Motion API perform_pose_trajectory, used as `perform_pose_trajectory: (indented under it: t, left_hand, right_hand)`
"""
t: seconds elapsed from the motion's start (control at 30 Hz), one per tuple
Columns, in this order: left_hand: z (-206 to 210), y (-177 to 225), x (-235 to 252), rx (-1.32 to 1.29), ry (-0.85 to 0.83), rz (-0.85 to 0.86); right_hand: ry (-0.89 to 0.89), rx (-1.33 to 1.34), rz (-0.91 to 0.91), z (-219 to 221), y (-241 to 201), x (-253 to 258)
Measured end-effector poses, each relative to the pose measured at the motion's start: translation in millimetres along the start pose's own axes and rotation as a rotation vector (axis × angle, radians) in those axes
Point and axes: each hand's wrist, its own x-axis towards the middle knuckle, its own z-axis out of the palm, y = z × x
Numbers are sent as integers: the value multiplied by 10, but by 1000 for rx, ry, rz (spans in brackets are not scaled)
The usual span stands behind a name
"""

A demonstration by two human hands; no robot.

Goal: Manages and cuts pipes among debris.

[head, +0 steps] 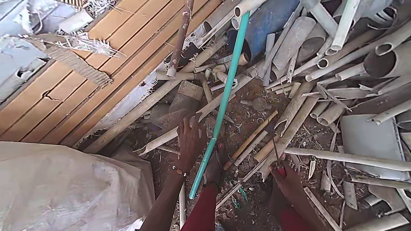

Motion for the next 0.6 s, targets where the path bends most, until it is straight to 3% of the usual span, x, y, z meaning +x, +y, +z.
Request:
perform_pose_trajectory:
  t: [0.03, 0.17, 0.33, 0.4, 0.47, 0.53, 0.6]
  left_hand:
    - [18, 103, -39, -48, -45, -5]
    - [236, 310, -111, -347, -526, -212]
    - [447, 555, -589, -311, -276, 226]
    - [342, 691, -711, -258, -361, 352]
    - [300, 756, -730, -244, -543, 343]
    - [321, 720, -636, -283, -752, 223]
    - [400, 586, -554, -355, -685, 224]
  right_hand:
    - [-1, 1, 5, 1, 3, 15]
    - [10, 38, 33, 32, 37, 78]
    - [59, 197, 34, 77, 126, 94]
    - [76, 237, 60, 68, 109, 92]
    - [85, 301, 95, 73, 122, 98]
    - [74, 380, 147, 67, 119, 104]
    - [53, 511, 250, 64, 77, 92]
